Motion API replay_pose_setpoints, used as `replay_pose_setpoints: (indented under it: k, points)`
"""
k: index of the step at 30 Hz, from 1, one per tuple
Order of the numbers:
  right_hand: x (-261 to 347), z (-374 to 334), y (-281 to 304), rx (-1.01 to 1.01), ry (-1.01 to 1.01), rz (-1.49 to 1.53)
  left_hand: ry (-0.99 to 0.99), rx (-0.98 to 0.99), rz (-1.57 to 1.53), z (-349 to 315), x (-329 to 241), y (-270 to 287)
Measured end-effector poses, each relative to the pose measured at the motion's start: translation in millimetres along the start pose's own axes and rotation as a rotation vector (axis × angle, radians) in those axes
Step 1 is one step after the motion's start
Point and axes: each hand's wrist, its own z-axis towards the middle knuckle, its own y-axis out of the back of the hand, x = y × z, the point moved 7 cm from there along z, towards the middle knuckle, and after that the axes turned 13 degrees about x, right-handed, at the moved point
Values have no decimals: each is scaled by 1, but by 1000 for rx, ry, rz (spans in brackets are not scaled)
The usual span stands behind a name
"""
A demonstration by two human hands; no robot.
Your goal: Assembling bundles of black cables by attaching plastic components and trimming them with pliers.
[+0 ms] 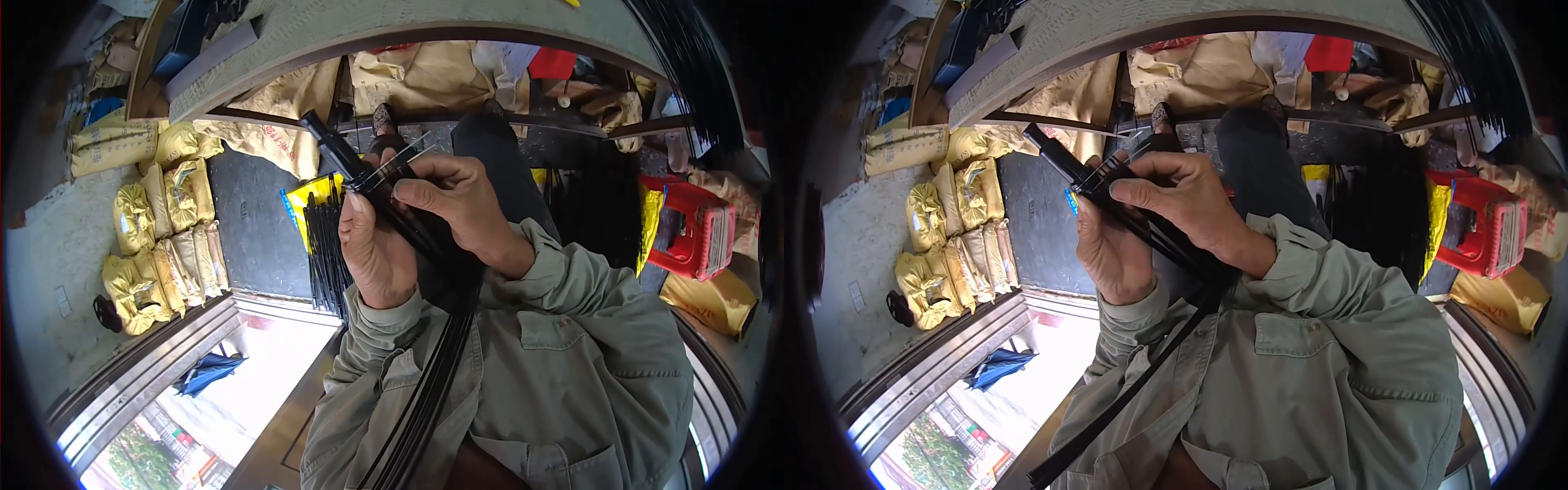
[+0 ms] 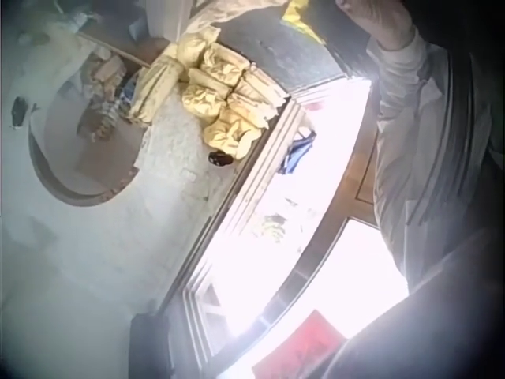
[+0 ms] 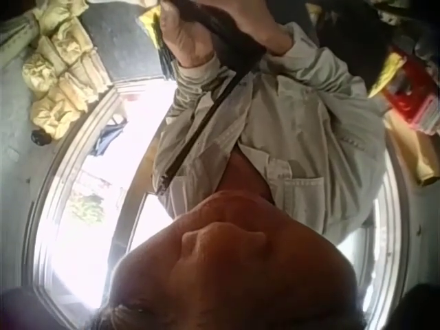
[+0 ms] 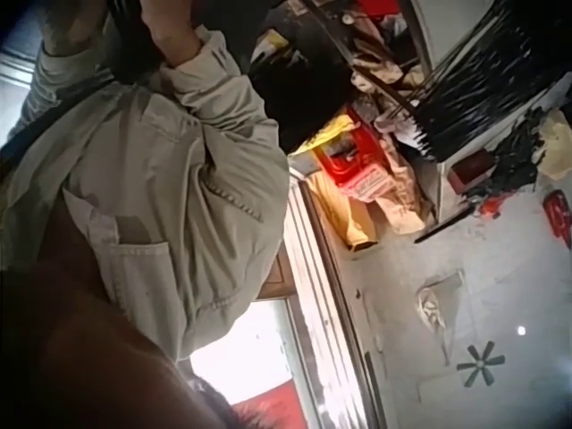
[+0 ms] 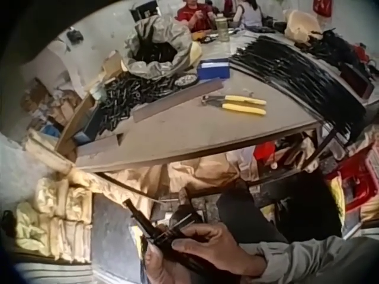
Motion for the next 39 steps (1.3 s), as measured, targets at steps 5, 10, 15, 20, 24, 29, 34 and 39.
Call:
replay_pose_setpoints:
  k: [5, 10, 15, 20, 24, 29, 34, 39]
  points:
    - [6, 2, -1, 55, 1, -56, 30, 101, 45, 6, 0, -4]
    - [6, -1, -3, 54, -4, -83, -2, 65, 101, 6, -2, -8]
    - [18, -5, -9, 53, 138, -370, -28, 38, 57, 4, -2, -12]
    - [9, -3, -8, 126, -19, -177, -50, 45, 76, -1, -4, -6]
    - [9, -7, -12, 119, 44, -167, -82, 79, 76, 1, -1, -13]
    - [-1, 1, -5, 210, -86, 42, -75, 88, 132, 3, 1, -14]
    - [-1, 4, -6, 265, -85, 231, -48, 184, 246, 7, -3, -23]
    - [33, -3, -19, 259, -33, 149, 52, 352, 248, 12, -21, -59]
